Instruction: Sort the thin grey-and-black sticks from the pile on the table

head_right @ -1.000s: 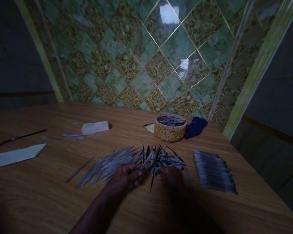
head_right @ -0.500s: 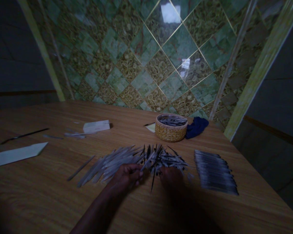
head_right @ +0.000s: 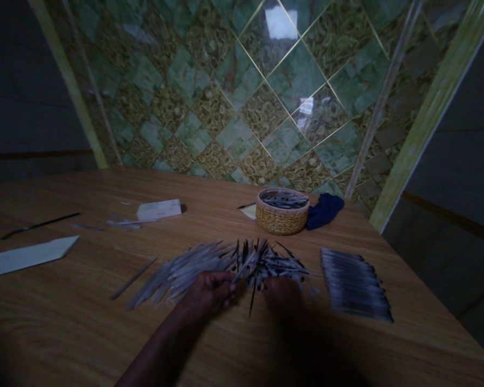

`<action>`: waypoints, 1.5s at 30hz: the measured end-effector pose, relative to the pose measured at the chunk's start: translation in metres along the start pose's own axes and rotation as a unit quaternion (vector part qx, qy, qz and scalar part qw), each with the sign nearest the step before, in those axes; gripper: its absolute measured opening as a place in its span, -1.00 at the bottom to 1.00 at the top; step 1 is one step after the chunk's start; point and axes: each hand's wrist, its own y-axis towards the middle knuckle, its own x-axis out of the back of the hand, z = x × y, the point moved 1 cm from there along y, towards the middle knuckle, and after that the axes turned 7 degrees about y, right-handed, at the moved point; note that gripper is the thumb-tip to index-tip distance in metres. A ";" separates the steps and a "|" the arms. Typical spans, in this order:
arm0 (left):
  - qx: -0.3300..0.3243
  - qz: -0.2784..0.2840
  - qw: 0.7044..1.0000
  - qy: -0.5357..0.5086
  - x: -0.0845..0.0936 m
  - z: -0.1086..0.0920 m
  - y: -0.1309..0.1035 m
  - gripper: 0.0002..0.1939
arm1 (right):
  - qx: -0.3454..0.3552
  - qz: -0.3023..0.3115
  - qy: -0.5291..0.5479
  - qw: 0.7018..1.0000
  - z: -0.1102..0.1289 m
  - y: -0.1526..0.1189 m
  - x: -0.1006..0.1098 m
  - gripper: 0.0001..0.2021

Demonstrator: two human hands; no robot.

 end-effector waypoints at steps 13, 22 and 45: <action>-0.012 -0.007 1.000 0.003 0.004 -0.003 -0.001 -0.74 | 0.013 0.028 0.780 0.625 -0.009 0.004 -0.007 -0.66; -0.001 0.038 0.998 0.054 0.003 -0.006 -0.008 -0.70 | 0.024 0.007 0.835 0.550 -0.005 -0.001 -0.001 -0.70; 0.000 0.094 0.992 0.085 -0.001 -0.009 -0.010 -0.77 | 0.045 -0.026 0.845 0.532 -0.006 0.008 -0.016 -0.62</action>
